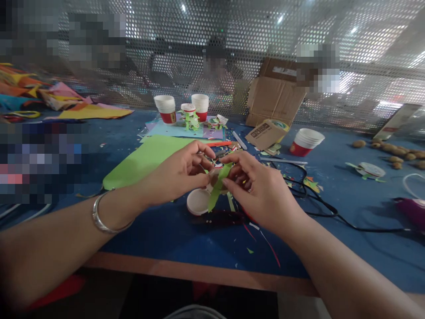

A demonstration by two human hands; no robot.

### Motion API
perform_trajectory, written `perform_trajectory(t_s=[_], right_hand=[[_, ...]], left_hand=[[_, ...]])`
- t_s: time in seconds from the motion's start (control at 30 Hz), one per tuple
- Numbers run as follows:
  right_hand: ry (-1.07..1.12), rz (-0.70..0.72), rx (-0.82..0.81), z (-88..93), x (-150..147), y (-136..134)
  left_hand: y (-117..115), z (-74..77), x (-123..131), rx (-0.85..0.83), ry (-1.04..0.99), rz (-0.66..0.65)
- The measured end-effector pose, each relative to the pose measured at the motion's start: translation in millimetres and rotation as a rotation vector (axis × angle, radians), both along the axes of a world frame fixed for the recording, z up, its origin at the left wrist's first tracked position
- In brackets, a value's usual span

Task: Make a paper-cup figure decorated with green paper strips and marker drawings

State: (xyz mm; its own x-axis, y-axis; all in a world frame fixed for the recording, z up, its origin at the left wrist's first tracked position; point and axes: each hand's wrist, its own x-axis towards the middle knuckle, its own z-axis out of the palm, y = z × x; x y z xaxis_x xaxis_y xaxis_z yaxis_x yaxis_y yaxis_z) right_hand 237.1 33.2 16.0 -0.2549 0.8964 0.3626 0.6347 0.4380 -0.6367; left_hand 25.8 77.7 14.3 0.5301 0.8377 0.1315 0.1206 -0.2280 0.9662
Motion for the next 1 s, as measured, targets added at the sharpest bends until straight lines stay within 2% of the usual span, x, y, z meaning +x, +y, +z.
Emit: perform_trajectory(t_s=[0.23,0.43,0.7,1.0], right_hand=[[-0.079,-0.025,0.110,1.4,-3.4,-2.0],[-0.086,-0.065,0.169,-1.6,-7.5,-3.9],[-0.052,-0.212,0.338,2.0,-6.8,-8.8],[0.175,-0.140,0.040,-2.0,-9.0,-7.7]], left_hand=[[-8.8,-3.4,4.8,0.060,-0.014,0.050],[-7.2,-5.7,7.2,0.083,-0.034,0.087],[-2.5,1.7,7.8,-0.153,-0.234,0.207],[-2.9,8.2,6.4,-0.396,-0.465,0.259]])
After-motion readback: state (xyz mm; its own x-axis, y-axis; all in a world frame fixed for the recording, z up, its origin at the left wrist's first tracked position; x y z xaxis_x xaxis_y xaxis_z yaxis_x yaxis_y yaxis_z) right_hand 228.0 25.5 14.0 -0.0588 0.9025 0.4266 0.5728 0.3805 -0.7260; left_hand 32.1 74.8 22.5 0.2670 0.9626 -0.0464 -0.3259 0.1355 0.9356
